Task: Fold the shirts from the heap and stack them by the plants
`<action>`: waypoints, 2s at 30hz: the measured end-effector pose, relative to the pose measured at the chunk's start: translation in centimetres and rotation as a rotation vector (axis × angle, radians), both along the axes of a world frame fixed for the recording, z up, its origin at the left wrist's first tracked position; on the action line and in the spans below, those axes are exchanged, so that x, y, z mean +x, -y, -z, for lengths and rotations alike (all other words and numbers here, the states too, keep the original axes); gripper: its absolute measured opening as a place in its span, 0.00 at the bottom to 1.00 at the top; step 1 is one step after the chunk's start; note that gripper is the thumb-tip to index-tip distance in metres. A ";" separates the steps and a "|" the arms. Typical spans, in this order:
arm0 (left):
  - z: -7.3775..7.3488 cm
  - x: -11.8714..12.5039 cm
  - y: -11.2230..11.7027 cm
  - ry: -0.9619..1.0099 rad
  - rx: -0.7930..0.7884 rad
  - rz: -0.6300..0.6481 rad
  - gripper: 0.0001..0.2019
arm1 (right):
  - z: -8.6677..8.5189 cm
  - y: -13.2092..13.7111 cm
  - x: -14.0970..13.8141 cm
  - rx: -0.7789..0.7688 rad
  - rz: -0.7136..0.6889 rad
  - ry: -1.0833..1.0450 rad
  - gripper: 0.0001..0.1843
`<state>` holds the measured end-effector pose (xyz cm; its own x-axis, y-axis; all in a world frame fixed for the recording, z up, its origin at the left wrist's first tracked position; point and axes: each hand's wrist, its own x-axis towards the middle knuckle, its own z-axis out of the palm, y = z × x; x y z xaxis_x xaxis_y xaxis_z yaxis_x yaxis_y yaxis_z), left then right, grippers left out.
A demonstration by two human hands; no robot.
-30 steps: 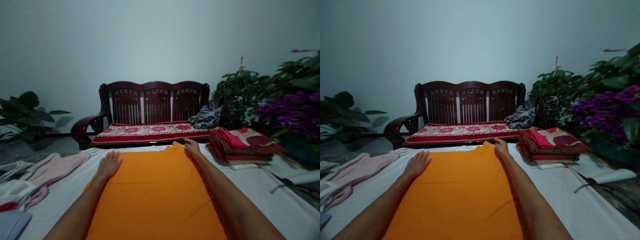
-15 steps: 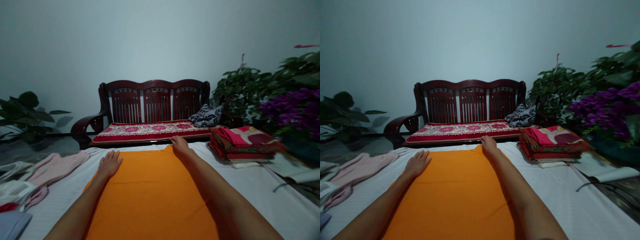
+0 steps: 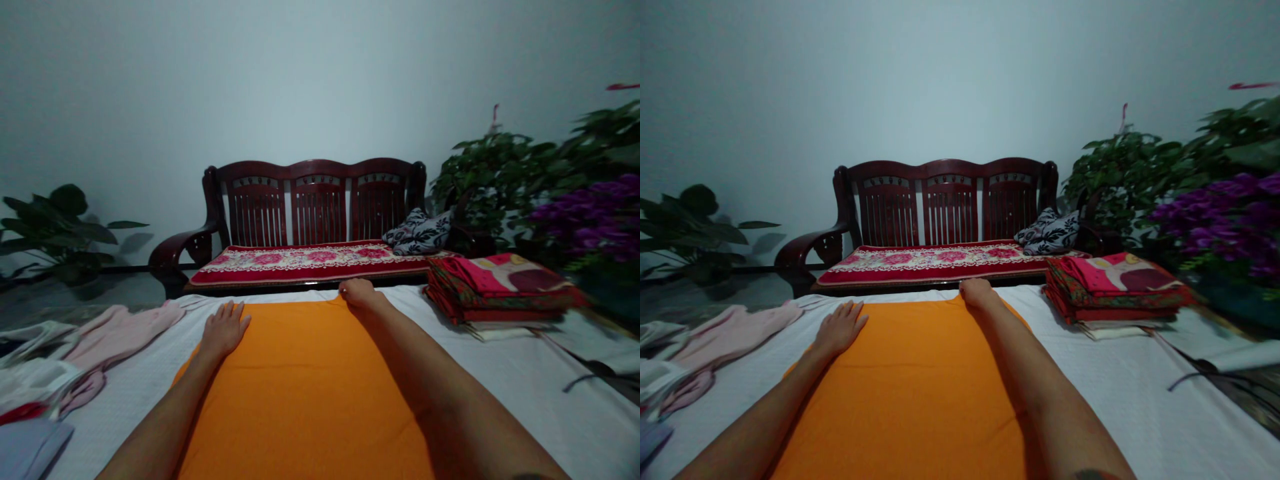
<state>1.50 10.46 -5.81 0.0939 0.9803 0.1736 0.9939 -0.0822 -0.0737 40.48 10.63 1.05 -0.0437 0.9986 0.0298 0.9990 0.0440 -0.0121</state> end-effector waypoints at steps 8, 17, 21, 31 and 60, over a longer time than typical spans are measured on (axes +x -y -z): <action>-0.2 0.1 0.1 -0.013 -0.030 -0.015 0.30 | 0.7 -0.2 -0.8 0.174 0.091 -0.089 0.19; -0.2 0.1 0.2 0.034 -0.026 -0.025 0.31 | 1.0 2.1 0.8 0.203 0.167 -0.257 0.29; -0.3 0.2 0.3 0.052 -0.033 -0.036 0.31 | 2.1 7.1 1.8 0.146 0.045 -0.193 0.32; -0.3 -0.1 0.1 0.051 -0.059 -0.058 0.32 | 4.8 12.5 4.7 -0.045 0.183 -0.002 0.38; -0.6 5.5 15.5 0.220 -0.084 0.370 0.32 | 5.9 23.4 -1.0 0.028 -0.066 -0.036 0.37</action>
